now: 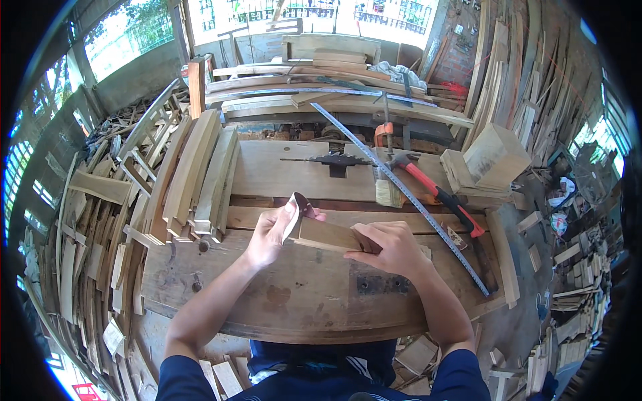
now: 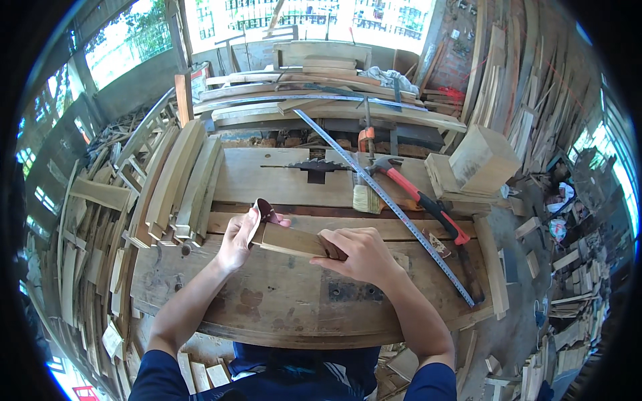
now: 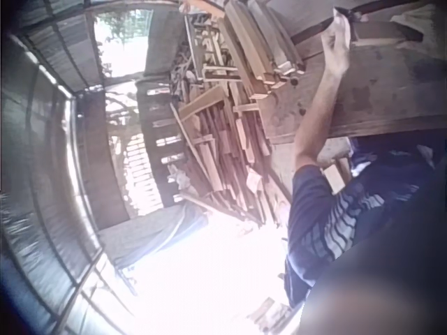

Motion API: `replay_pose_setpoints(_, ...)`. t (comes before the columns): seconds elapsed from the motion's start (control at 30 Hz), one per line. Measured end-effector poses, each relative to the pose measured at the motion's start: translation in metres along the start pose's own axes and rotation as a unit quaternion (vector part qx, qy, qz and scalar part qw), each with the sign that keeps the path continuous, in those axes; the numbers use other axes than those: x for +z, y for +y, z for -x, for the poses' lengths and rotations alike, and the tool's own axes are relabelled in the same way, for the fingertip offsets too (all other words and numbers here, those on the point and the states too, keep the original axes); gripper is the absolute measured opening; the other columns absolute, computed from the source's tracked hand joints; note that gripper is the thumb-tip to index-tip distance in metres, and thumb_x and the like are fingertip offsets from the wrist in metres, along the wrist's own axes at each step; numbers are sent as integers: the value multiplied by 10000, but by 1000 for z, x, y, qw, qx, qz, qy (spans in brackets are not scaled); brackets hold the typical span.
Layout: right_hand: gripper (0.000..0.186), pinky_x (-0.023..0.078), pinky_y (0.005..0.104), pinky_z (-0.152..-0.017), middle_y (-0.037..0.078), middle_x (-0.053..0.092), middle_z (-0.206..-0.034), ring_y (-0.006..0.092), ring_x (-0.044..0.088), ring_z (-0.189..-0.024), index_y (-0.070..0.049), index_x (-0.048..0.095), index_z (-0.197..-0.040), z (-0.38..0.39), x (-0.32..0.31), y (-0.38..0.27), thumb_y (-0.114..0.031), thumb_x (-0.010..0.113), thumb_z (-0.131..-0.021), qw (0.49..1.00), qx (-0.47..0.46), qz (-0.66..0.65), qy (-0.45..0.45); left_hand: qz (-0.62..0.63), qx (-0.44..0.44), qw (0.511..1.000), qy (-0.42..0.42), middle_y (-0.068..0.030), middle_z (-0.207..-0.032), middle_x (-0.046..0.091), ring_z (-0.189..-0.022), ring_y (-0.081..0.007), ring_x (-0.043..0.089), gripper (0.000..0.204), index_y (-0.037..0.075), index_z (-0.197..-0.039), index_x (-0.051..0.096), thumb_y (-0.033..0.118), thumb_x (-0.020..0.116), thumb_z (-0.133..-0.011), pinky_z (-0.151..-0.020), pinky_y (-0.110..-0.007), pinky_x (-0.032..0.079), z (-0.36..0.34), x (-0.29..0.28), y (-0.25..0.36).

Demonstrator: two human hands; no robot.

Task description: Sanding a piece of wood and then applying a liquid finish using a brush.

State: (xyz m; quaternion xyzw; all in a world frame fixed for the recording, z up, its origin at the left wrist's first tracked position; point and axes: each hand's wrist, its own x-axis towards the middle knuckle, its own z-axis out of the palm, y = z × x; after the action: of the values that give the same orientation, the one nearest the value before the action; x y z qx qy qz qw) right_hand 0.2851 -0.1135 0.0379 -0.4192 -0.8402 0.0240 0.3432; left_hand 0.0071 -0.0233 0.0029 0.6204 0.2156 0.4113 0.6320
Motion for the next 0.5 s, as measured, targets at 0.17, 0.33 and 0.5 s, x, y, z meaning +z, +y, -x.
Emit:
replay_pose_setpoints(0.17, 464, 517, 317, -583, 26, 630, -702, 190, 636, -599, -36, 715, -1092, 0, 1, 1, -335, 917, -800, 1000, -21, 12, 6, 13, 0, 1000, -5, -133, -1219, 769, -1159, -191, 674, 563, -38, -1251, 723, 424, 413, -1167, -1085, -333, 453, 0, -3, -5)
replay_pose_setpoints(0.33, 475, 535, 317, -593, 35, 656, -730, 198, 663, -623, -38, 717, -1089, 1, 0, 0, -357, 916, -799, 1000, -18, 20, -2, 26, 5, 1000, 1, -147, -1152, 782, -1101, -191, 705, 551, -46, -1218, 728, 418, 435, -1162, -1036, -326, 488, 0, -3, -8)
replay_pose_setpoints(0.5, 482, 554, 317, -614, 45, 688, -770, 209, 696, -658, -40, 717, -1087, 2, 2, -1, -371, 914, -798, 999, -16, 39, -21, 59, -29, 998, 14, -152, -1100, 784, -1061, -210, 723, 525, -49, -1151, 729, 391, 443, -1164, -1009, -332, 508, 0, -1, -5)
